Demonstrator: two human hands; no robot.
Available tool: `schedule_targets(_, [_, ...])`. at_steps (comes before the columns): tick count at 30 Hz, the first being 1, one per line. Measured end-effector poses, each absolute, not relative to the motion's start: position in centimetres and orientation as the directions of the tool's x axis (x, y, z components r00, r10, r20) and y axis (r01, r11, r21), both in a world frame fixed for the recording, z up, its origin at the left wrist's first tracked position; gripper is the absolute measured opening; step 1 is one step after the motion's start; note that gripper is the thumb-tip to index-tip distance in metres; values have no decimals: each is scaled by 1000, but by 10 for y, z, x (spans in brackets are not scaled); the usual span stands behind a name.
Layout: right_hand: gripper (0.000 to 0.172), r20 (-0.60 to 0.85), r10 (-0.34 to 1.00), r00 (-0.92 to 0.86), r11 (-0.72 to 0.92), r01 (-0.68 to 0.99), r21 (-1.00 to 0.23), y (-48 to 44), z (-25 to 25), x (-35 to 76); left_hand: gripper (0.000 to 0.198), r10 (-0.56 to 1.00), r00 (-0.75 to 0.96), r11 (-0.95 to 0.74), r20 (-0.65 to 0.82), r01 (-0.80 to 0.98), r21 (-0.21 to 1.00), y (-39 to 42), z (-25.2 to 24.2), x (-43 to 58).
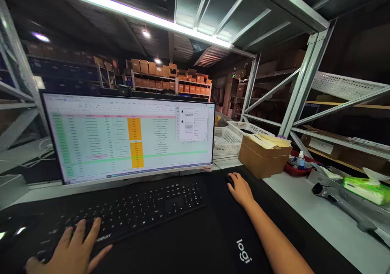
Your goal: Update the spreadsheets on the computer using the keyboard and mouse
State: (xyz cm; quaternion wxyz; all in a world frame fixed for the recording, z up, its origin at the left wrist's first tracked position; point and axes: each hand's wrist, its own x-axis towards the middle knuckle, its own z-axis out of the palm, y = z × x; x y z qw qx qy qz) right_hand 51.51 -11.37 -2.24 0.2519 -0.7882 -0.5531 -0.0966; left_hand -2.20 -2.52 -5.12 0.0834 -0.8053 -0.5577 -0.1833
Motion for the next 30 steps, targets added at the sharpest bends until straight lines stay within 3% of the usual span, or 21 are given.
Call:
schedule_targets(5, [45,445,820,359,-251,925,-285,-113,-26,518,67,905,319,-270,282,942,-197,-40,-36,-12])
schedule_targets(7, [45,452,817,359,-246,925,-290,-112,-28,520,62,921,269,-199,281,947,-252,-47,-27,-5])
schedule_targets(20, [48,500,810,306,-175,940,-292,-106,-45,537,60,933,220,-150,284,957,-249,-62,-17,9])
schedule_targets(30, [50,463,854,238,-102,949,-299,-111,-39,533,65,967,186,-140,176,960,-244,-68,-3,13])
